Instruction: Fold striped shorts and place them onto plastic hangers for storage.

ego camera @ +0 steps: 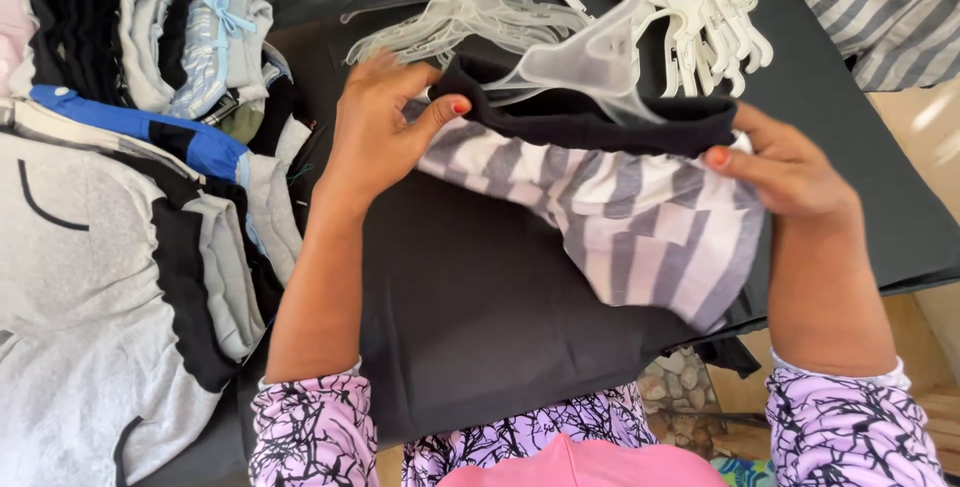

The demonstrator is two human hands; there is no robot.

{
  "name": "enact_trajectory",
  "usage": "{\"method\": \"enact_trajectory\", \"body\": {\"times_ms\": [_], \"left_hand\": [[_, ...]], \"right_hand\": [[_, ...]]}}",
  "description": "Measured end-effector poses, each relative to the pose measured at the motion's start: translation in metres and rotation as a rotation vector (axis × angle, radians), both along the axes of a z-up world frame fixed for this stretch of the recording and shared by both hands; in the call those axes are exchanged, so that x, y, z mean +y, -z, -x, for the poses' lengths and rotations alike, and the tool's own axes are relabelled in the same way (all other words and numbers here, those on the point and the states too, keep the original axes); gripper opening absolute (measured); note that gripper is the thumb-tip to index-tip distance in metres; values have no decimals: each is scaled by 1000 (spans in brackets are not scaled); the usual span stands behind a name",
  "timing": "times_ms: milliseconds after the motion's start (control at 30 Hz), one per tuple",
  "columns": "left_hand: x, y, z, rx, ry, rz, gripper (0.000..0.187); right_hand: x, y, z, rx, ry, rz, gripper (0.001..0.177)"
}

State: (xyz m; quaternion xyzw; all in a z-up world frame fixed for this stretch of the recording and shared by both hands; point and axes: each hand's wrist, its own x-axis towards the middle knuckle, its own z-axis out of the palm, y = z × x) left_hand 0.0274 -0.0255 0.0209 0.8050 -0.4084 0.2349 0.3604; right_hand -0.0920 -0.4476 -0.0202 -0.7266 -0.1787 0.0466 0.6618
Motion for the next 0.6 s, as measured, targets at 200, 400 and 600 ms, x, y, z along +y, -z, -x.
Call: {"method": "enact_trajectory", "body": {"times_ms": [200, 400, 600], "left_hand": [[-10, -32, 22, 34, -96, 46, 33], [-5, -43, 17, 117, -107, 25, 31], [41, -19, -11, 689, 181, -24, 69]], "right_hand": [[6, -53, -10, -87, 19, 364, 73], [28, -38, -17, -111, 73, 448, 21], [-20, -1, -9, -27, 233, 71, 23]]}}
